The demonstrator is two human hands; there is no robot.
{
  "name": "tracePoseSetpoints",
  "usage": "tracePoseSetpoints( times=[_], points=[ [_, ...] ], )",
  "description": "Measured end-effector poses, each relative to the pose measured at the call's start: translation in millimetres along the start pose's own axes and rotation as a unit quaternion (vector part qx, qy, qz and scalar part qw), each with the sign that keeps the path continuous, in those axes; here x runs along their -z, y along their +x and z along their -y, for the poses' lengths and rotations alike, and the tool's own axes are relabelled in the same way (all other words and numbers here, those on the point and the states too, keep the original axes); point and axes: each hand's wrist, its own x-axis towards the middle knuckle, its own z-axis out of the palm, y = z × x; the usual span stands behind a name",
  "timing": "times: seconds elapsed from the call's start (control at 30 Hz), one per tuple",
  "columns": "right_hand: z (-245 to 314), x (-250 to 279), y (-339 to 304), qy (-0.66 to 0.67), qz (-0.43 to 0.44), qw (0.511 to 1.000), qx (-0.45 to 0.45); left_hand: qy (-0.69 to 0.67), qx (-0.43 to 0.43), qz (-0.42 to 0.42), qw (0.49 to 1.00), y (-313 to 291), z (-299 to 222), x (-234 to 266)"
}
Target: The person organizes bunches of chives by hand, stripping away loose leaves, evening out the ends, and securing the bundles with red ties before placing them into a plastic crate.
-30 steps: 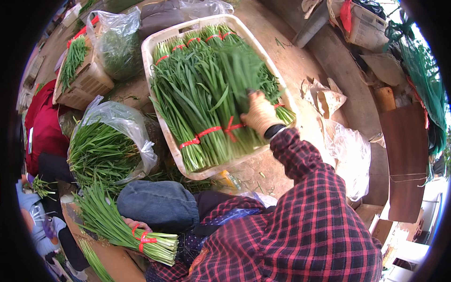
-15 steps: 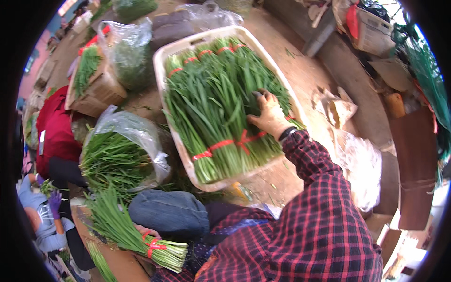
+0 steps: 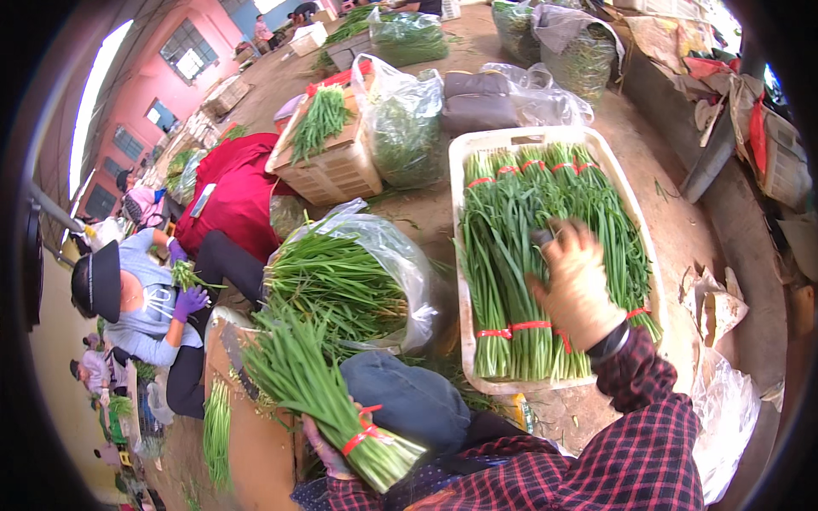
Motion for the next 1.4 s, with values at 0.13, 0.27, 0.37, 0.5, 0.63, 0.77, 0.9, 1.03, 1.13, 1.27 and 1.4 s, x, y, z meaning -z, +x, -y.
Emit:
tracePoseSetpoints(
  times=[0.13, 0.27, 0.37, 0.5, 0.63, 0.77, 0.9, 1.03, 1.13, 1.27, 1.4],
  points=[
    [96.1, 0.5, -25.1, 0.472, 0.402, 0.784, -0.041, 0.021, -0.016, -0.03, 0.999, -1.4, 9.6, -35.7],
    [155.2, 9.8, -34.1, 0.544, 0.514, 0.663, -0.01, 0.066, 0.103, 0.037, 0.992, 0.9, 14.5, -68.0],
    [145.9, -32.9, -60.8, 0.669, 0.419, 0.597, -0.142, 0.139, 0.079, 0.087, 0.983, 9.0, 26.6, -73.4],
    [105.0, -6.7, -44.2, 0.758, 0.322, 0.516, -0.235, 0.245, -0.001, 0.252, 0.936, 43.4, 49.9, -63.1],
    [2.3, 33.1, -30.3, 0.573, 0.203, 0.774, -0.178, 0.122, 0.009, 0.169, 0.978, 87.0, 79.7, -24.5],
    [-62.2, 103.1, -4.9, 0.647, 0.012, 0.676, -0.352, 0.082, 0.045, 0.184, 0.978, 82.8, 69.5, -30.1],
    [-119.2, 117.4, -16.8, 0.51, -0.134, 0.798, -0.293, 0.077, 0.06, 0.192, 0.977, 81.0, 63.2, -34.8],
    [-149.6, 58.2, -69.0, 0.294, -0.076, 0.854, -0.423, 0.097, 0.058, 0.226, 0.968, 82.5, 63.6, -38.1],
    [-135.9, -1.0, -104.1, -0.003, 0.182, 0.874, -0.451, 0.1, 0.08, 0.234, 0.964, 88.4, 71.6, -38.9],
    [-163.6, -23.6, -105.2, 0.017, 0.199, 0.864, -0.462, 0.085, 0.077, 0.247, 0.962, 86.6, 67.6, -36.4],
    [-165.3, -6.6, -94.3, 0.119, 0.185, 0.836, -0.502, 0.072, 0.074, 0.259, 0.96, 83.1, 62.8, -35.4]
  ],
)
